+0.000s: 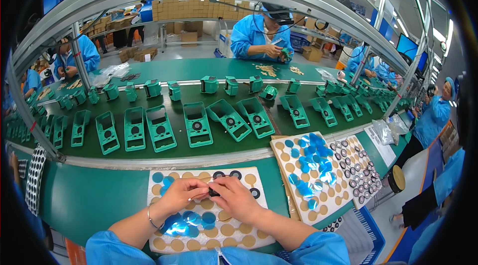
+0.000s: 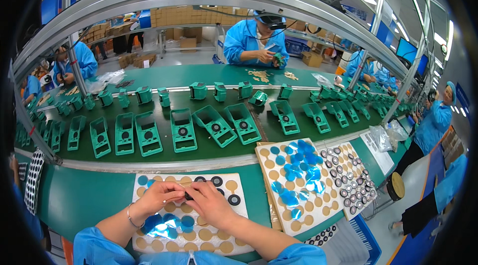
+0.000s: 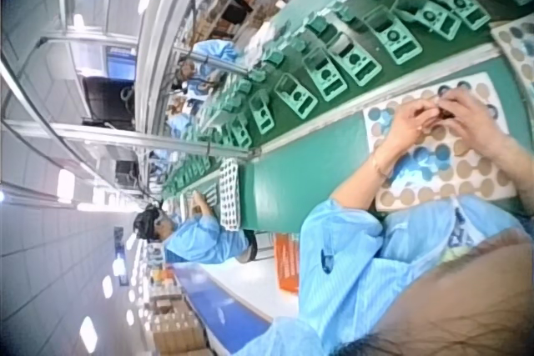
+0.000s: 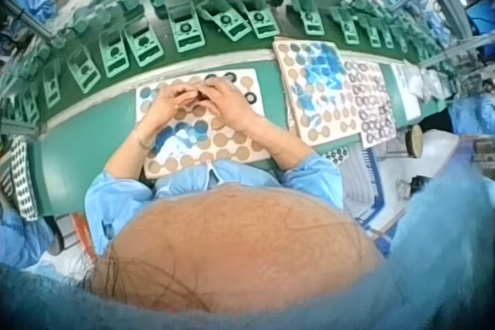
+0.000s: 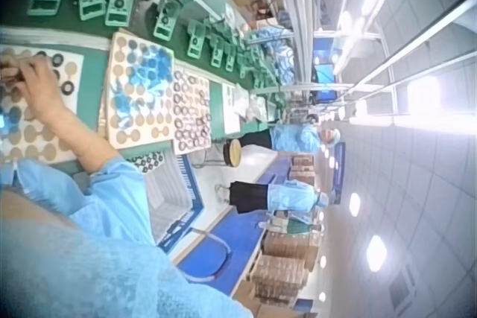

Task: The person assembles rubber rings into a green plastic chassis by hand, taking the rings from component trays and inserting them into the chassis.

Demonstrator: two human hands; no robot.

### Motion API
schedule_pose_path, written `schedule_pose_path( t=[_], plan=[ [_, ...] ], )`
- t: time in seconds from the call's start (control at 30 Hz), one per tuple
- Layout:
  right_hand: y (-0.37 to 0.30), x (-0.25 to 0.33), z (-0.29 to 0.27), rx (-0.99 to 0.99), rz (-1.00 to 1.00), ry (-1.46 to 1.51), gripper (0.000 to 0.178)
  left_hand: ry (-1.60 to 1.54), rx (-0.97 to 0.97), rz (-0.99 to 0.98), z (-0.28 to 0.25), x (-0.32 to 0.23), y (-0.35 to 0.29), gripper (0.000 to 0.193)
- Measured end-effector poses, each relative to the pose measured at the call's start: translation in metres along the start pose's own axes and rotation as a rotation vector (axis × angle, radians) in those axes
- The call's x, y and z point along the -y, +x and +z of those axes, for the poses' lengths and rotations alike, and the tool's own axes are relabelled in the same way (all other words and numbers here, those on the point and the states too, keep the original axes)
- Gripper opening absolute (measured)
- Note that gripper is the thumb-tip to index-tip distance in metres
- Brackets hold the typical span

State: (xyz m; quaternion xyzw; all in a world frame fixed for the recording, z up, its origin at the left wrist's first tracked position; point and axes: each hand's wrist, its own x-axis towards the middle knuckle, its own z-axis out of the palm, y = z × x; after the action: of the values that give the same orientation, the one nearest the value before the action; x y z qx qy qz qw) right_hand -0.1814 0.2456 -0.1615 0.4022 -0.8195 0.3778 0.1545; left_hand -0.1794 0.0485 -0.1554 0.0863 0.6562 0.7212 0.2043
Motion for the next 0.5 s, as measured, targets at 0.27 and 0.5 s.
schedule_pose_path(
  t=[0.27, 0.5],
  plan=[
    [0.001, 0.003, 0.0, -0.019, -0.015, -0.041, 0.04, -0.041, -0.01, -0.014, -0.005, 0.006, 0.0, 0.013],
    [0.003, 0.007, 0.006, -0.017, 0.003, -0.012, 0.039, -0.09, 0.002, -0.018, -0.009, 0.012, -0.004, 0.012]
  ],
)
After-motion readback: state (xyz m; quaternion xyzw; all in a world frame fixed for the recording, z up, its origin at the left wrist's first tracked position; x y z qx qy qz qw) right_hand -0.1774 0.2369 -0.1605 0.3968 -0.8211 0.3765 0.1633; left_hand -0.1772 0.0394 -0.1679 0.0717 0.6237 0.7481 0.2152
